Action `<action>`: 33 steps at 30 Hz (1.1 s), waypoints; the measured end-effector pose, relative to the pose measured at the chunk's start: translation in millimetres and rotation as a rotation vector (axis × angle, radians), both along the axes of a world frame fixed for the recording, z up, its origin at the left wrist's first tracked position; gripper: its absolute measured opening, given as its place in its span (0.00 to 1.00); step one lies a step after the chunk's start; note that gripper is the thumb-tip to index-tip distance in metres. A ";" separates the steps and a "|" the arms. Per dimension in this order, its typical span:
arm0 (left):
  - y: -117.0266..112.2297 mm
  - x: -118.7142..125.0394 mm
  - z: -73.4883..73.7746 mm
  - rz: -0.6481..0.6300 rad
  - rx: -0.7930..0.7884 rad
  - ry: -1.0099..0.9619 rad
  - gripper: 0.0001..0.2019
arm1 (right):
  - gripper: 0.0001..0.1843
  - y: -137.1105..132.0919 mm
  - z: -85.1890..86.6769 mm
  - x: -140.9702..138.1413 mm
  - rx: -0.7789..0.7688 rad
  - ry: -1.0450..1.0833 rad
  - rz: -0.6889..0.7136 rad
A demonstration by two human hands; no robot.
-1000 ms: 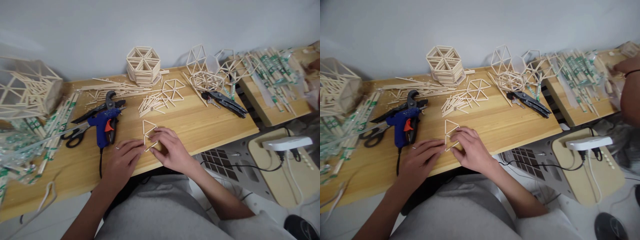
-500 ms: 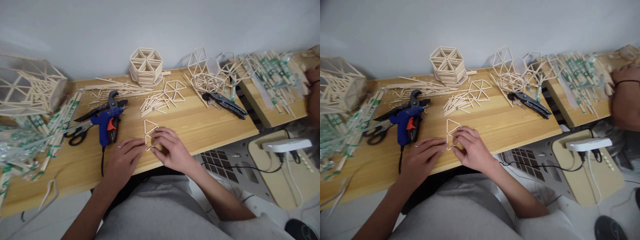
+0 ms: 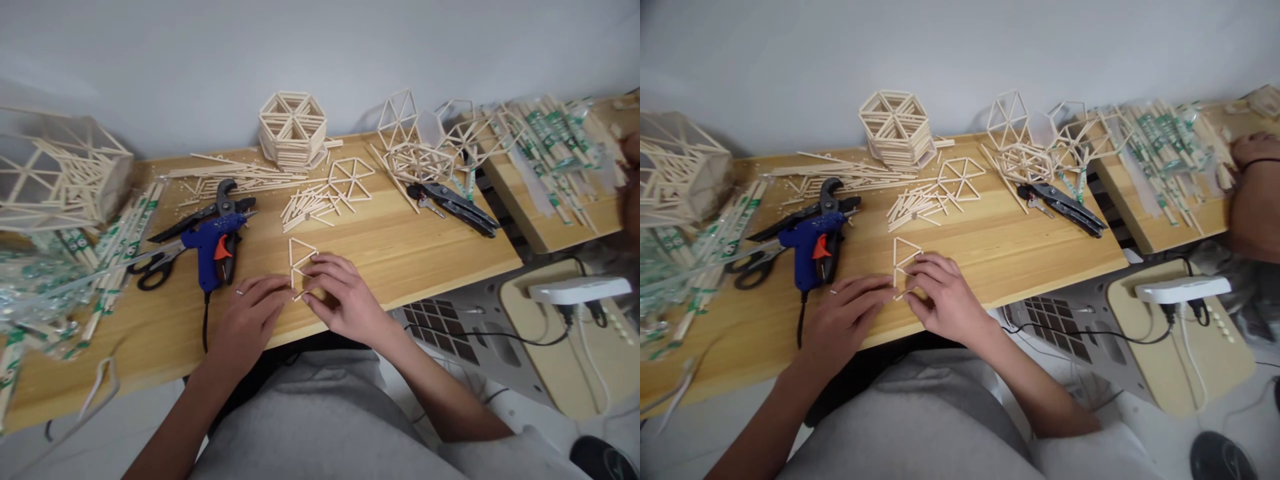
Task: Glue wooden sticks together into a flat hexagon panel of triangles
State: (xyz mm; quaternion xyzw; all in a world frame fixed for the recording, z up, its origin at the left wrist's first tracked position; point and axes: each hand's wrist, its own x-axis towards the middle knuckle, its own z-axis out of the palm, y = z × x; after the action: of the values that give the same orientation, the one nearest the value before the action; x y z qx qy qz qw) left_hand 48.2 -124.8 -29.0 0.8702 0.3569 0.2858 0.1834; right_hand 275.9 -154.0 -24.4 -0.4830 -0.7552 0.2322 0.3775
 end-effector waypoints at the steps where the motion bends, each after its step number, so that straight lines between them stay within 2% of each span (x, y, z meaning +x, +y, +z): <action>1: -0.2 0.0 -0.1 0.004 -0.006 -0.005 0.11 | 0.05 0.0 0.1 0.0 0.000 0.001 0.001; 20: 0.8 0.7 2.4 -0.014 0.030 -0.010 0.10 | 0.05 0.1 -0.6 -0.5 -0.006 0.017 -0.004; 33: 0.1 0.3 0.1 0.006 -0.009 -0.033 0.12 | 0.05 0.8 -0.3 -0.1 -0.018 0.028 -0.005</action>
State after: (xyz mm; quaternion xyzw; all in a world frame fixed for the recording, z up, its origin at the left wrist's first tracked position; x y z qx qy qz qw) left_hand 48.6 -124.7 -28.8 0.8635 0.3576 0.2992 0.1922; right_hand 275.8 -153.2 -24.7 -0.4850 -0.7465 0.2445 0.3843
